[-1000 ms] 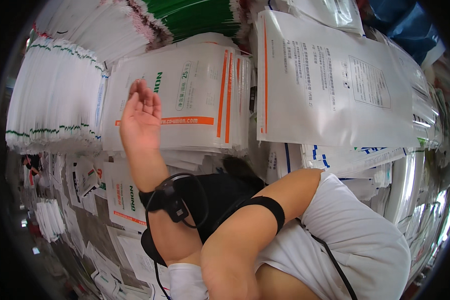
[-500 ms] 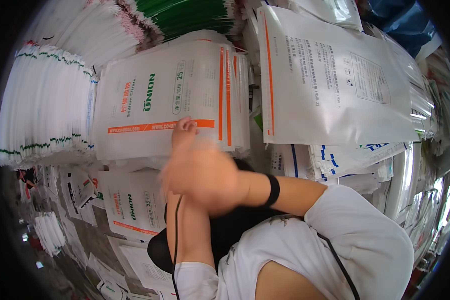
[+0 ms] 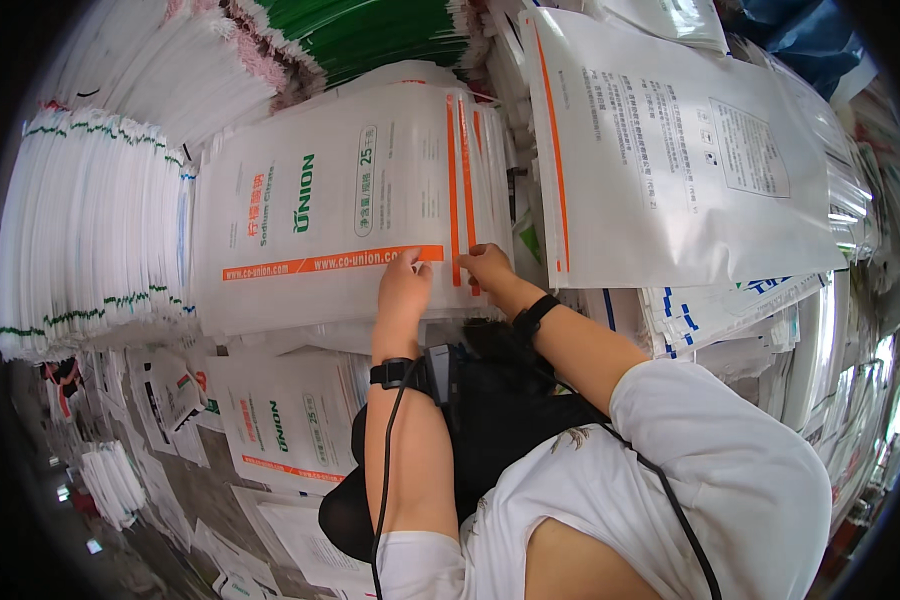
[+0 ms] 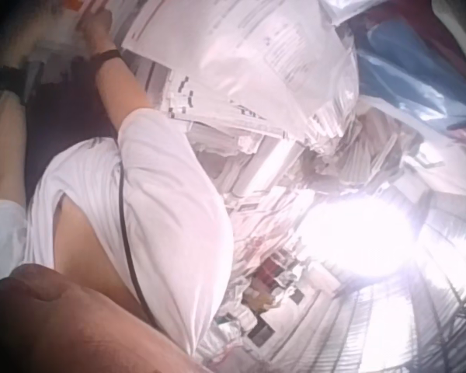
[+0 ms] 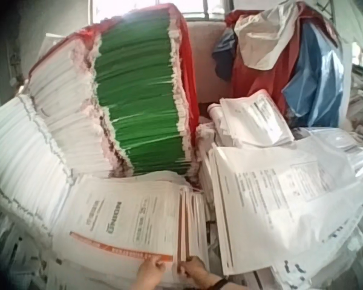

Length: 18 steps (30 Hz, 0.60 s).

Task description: Organizing and stacking industrial plastic bags on a warehouse floor.

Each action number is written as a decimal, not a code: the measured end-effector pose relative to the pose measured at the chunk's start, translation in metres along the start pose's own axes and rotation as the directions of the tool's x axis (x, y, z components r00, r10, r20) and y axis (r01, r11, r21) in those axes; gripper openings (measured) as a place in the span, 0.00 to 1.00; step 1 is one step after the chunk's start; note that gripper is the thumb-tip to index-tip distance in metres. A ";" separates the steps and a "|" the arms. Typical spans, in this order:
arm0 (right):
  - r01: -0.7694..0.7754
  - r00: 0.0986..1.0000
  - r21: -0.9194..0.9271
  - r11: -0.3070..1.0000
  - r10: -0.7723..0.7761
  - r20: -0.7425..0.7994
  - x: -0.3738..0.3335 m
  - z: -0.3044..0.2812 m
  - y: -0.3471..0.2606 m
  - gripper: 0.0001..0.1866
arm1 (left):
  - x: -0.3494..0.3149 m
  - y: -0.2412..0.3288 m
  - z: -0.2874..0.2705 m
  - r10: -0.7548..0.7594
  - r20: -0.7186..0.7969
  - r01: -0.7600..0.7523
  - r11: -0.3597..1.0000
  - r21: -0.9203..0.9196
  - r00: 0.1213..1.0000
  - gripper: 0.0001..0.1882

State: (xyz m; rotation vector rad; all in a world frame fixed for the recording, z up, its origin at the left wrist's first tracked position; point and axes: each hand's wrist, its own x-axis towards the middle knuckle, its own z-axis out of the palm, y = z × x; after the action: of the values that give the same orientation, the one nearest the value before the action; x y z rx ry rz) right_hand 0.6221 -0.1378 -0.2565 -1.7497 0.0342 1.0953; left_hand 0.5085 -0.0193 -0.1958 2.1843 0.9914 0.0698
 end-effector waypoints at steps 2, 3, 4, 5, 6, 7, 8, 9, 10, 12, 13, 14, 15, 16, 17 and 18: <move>-0.041 0.993 0.047 0.998 0.035 0.116 0.012 -0.016 0.006 0.20 | 0.001 0.008 0.004 0.011 0.027 -0.011 1.000 -0.014 1.000 0.22; -0.089 0.968 0.082 0.993 0.067 0.243 0.018 -0.021 0.011 0.19 | 0.002 0.012 0.006 0.007 0.036 -0.007 1.000 -0.008 0.999 0.23; -0.087 0.968 0.084 0.993 0.064 0.243 0.015 -0.015 0.011 0.19 | 0.003 0.013 0.007 0.000 0.044 0.000 1.000 0.000 0.999 0.24; 0.178 0.981 -0.065 0.982 -0.171 0.095 0.006 -0.004 0.013 0.19 | 0.002 0.020 0.008 0.001 0.044 -0.001 1.000 0.002 0.999 0.24; 0.401 0.909 -0.245 0.883 -0.417 -0.015 -0.003 0.007 0.015 0.19 | 0.001 0.027 0.009 0.018 -0.011 -0.018 0.999 -0.035 1.000 0.25; 0.403 0.909 -0.244 0.882 -0.417 -0.010 -0.018 0.018 0.011 0.19 | -0.001 0.029 0.007 0.027 -0.070 -0.032 0.997 -0.072 0.997 0.26; 0.535 0.841 -0.221 0.815 -0.537 0.057 -0.038 0.030 0.005 0.18 | -0.002 0.026 0.004 0.019 -0.076 -0.024 0.997 -0.069 0.997 0.26; 0.655 0.754 -0.191 0.731 -0.647 0.113 -0.049 0.036 0.002 0.18 | -0.001 0.026 0.002 -0.022 -0.125 0.025 1.000 0.019 0.992 0.24; 0.655 0.754 -0.193 0.731 -0.647 0.108 -0.051 0.034 0.006 0.18 | 0.001 0.029 0.002 -0.052 -0.170 0.070 0.992 0.102 0.984 0.23; 0.785 0.592 -0.018 0.619 -0.741 0.317 -0.051 0.031 0.011 0.17 | 0.003 0.026 -0.014 -0.061 -0.212 0.087 0.990 0.114 0.975 0.21; 0.784 0.594 -0.020 0.621 -0.741 0.313 -0.041 0.024 0.019 0.17 | 0.003 0.025 -0.021 -0.073 -0.256 0.109 0.986 0.128 0.964 0.20; 0.746 0.665 -0.119 0.655 -0.727 0.169 -0.024 0.016 0.030 0.17 | 0.001 0.026 -0.025 0.059 -0.374 0.025 0.976 0.216 0.925 0.21; 0.684 0.716 -0.212 0.698 -0.698 0.013 -0.012 0.007 0.039 0.18 | -0.004 0.037 -0.029 0.056 -0.366 0.027 0.976 0.216 0.929 0.21; 0.675 0.723 -0.217 0.705 -0.691 0.004 -0.005 -0.003 0.041 0.18 | -0.009 0.058 -0.037 0.054 -0.373 -0.004 0.991 0.134 0.926 0.23; 0.478 0.864 -0.176 0.860 -0.497 -0.080 -0.002 -0.008 0.039 0.19 | -0.015 0.069 -0.043 0.048 -0.390 -0.029 0.998 0.055 0.920 0.24; 0.252 0.951 -0.115 0.961 -0.267 -0.153 0.001 -0.011 0.038 0.20 | -0.015 0.068 -0.040 0.048 -0.387 -0.028 0.998 0.056 0.921 0.24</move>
State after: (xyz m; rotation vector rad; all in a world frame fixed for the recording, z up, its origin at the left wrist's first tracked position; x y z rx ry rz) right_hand 0.6116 -0.1634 -0.2842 -1.8664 -0.1434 0.7674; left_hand 0.5276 -0.0356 -0.1196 2.2843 1.1753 0.5203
